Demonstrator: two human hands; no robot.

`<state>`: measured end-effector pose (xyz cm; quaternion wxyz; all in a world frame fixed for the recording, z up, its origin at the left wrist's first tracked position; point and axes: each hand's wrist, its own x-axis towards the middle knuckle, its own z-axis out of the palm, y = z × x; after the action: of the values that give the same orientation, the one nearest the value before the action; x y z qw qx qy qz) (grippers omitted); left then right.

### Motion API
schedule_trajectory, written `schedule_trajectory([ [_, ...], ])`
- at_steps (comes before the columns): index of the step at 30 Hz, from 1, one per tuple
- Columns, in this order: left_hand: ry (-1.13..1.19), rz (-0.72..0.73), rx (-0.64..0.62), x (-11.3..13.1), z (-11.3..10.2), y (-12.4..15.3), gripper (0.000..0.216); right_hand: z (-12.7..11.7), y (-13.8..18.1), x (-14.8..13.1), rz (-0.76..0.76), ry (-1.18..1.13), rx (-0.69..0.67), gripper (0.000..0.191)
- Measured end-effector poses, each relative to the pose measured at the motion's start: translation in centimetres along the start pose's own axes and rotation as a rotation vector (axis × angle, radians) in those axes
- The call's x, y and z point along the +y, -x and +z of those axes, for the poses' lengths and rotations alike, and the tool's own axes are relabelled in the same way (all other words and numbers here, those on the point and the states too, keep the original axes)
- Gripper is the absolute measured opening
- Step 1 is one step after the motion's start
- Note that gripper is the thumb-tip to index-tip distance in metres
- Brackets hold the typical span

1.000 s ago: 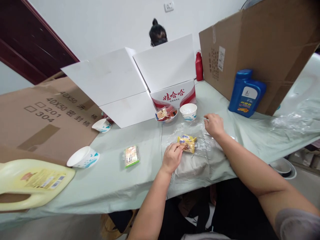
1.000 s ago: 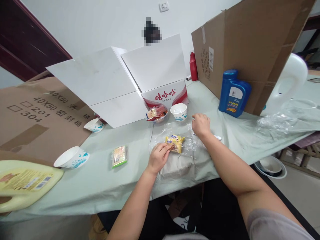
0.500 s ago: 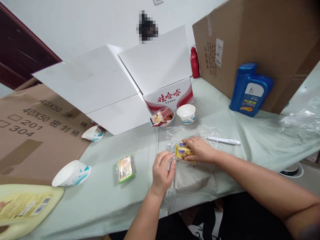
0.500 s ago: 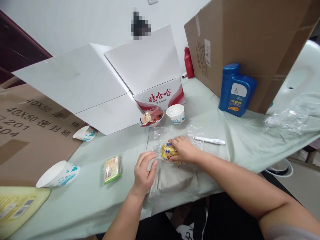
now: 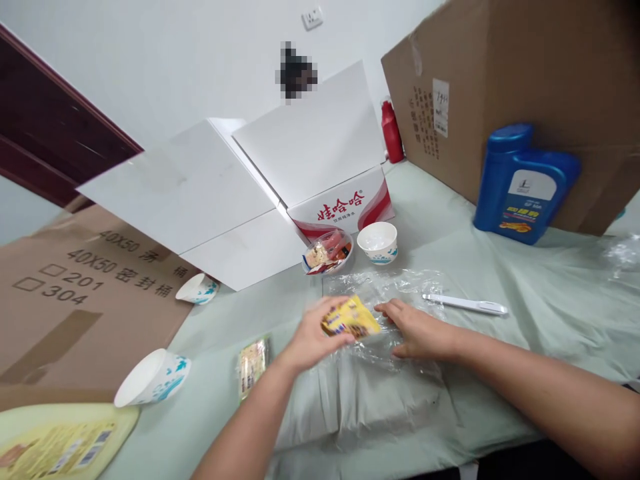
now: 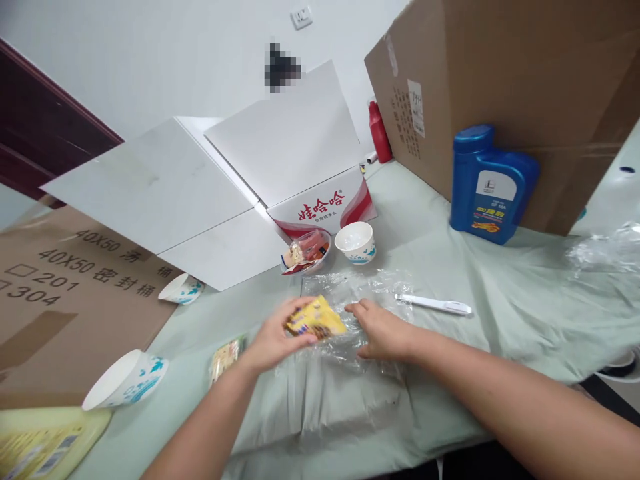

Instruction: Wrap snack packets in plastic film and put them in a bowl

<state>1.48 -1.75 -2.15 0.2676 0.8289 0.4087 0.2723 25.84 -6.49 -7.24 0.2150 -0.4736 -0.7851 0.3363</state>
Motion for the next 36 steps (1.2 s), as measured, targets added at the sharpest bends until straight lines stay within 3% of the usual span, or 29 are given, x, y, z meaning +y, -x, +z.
schedule_trajectory([
  [2, 0.0, -0.02, 0.257, -0.4, -2.8, -2.6, 0.062, -0.3, 0.0, 0.0, -0.039, 0.059, -0.051, 0.076],
  [5, -0.236, 0.053, 0.616, -0.6, -6.5, -8.1, 0.061, -0.5, 0.0, -0.1, -0.098, 0.131, -0.068, 0.066],
  [7, -0.391, 0.115, 0.668, -0.6, -7.6, -11.8, 0.061, -0.5, -0.1, -0.1, -0.129, 0.162, -0.061, 0.061],
  [9, -0.47, 0.139, 0.592, -0.8, -7.5, -15.0, 0.062, -0.4, -0.1, 0.1, -0.155, 0.176, -0.057, 0.058],
  [13, -0.625, -0.011, 0.129, -2.0, -4.6, -18.4, 0.046, -0.3, -0.1, 0.4, -0.182, 0.177, -0.041, 0.054],
  [15, -0.661, -0.057, 0.052, -2.6, -3.0, -18.8, 0.042, -0.4, -0.1, 0.4, -0.194, 0.181, -0.032, 0.052],
  [18, -0.7, -0.088, 0.07, -2.6, -1.8, -18.7, 0.045, -0.5, -0.2, 0.4, -0.201, 0.189, -0.035, 0.051],
  [21, -0.749, -0.006, 0.202, -1.0, -1.5, -17.5, 0.042, -0.7, -0.2, 0.4, -0.199, 0.197, -0.049, 0.05],
  [24, -0.717, 0.183, 0.31, 1.1, -0.8, -14.3, 0.024, -0.5, 0.1, 0.1, -0.228, 0.228, -0.052, 0.052],
  [25, -0.662, 0.251, 0.251, 1.7, -0.2, -12.6, 0.019, -0.4, 0.3, 0.0, -0.247, 0.248, -0.062, 0.054],
  [28, -0.483, 0.383, -0.154, 1.7, 1.8, -6.6, 0.014, 0.1, 1.0, -0.6, -0.306, 0.307, -0.13, 0.065],
  [30, -0.487, 0.335, -0.261, 0.3, 2.9, -2.6, 0.014, 0.3, 1.6, -0.9, -0.329, 0.314, -0.194, 0.073],
  [31, -0.509, 0.287, -0.256, -0.7, 3.1, -0.8, 0.016, 0.3, 1.8, -1.0, -0.334, 0.305, -0.229, 0.076],
  [36, -0.504, 0.106, 0.002, -5.0, 1.1, 5.3, 0.014, -1.0, 2.3, -0.8, -0.323, 0.286, -0.371, 0.092],
])
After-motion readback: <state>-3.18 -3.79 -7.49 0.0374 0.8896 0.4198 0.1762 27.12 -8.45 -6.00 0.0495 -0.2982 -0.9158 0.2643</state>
